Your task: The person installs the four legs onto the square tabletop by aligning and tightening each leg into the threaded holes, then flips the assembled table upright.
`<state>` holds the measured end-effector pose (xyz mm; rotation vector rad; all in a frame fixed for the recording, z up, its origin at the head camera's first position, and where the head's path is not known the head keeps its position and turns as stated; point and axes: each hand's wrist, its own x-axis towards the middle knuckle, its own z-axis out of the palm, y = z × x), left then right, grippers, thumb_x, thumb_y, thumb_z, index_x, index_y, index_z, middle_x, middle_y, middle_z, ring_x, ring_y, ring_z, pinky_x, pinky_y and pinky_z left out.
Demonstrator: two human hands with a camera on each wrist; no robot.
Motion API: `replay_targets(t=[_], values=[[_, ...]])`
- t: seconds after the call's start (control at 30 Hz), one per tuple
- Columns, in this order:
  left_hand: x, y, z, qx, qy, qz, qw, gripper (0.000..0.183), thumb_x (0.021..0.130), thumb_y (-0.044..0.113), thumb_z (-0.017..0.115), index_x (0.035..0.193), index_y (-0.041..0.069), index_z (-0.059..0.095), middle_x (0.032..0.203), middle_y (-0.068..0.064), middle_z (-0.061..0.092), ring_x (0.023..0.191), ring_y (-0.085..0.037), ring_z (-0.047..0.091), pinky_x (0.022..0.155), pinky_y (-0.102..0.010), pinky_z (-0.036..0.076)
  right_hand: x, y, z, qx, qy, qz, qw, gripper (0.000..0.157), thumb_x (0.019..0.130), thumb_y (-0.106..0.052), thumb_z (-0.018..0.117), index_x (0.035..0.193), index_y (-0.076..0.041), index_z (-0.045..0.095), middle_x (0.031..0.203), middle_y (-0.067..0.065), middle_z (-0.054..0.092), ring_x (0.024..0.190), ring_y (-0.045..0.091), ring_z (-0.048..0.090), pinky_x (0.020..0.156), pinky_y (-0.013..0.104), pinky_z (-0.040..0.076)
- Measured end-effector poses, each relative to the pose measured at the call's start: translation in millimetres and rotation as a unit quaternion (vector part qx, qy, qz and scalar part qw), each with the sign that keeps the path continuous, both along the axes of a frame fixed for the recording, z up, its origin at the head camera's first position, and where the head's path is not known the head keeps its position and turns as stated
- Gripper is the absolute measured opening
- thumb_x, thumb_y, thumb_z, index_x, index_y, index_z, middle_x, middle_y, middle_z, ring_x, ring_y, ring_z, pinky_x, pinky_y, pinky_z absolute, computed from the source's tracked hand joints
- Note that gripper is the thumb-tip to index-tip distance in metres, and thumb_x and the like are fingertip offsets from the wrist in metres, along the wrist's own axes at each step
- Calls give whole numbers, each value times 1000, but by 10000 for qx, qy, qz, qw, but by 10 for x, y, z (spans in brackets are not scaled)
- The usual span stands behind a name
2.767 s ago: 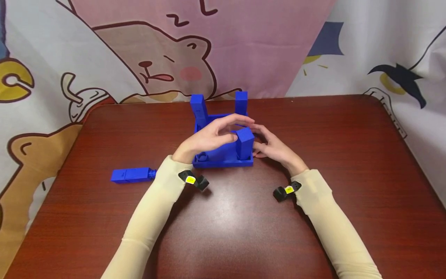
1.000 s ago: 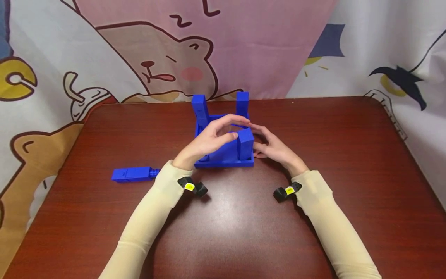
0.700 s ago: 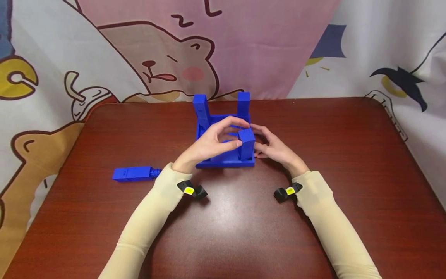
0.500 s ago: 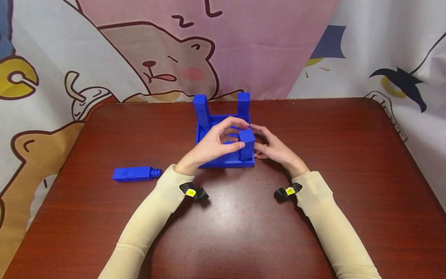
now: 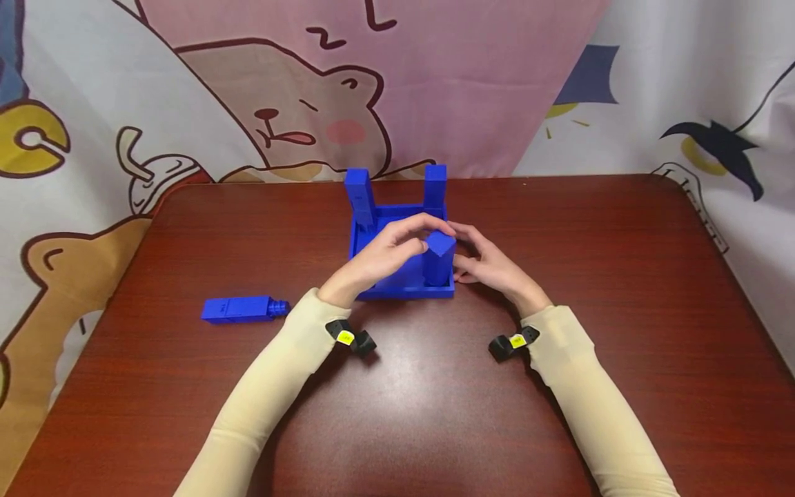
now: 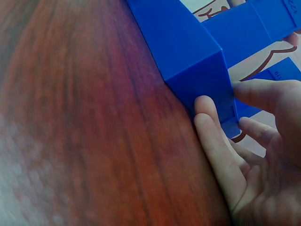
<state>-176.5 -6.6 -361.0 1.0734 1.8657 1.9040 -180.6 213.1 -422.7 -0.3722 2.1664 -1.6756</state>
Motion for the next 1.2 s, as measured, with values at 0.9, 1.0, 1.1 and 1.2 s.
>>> replay_targets(t=[0.9,1.0,1.1,1.2], values=[[20,-11,4,34,365,206,9991,35,95,-10,44,128,-7,54,129,-18,56,121,-13,52,102,-30,38,-2,7,-5,13,-22,17,10000,60,93,0,51,146,-1,23,124,27,43,74,16,60,66,31,56],[49,-45,21,8,521,421,9978,32,94,-7,51,126,-8,54,127,-20,56,117,-15,55,99,-30,42,-13,10,-14,32,-2,16,10000,57,93,0,51,145,-3,26,123,26,44,74,17,60,66,31,56],[92,-59,36,-265,782,738,9939,33,91,-1,61,124,-5,56,124,-17,58,113,-16,58,96,-29,45,-24,18,-16,70,-4,49,10000,59,94,0,51,147,-5,25,125,26,44,75,17,59,67,31,55],[130,-55,37,-726,1140,995,9858,38,88,6,69,123,-1,57,123,-12,59,108,-16,58,92,-27,46,-23,19,-5,153,-26,84,9998,61,94,0,51,148,-5,24,128,26,42,76,17,59,68,30,55]])
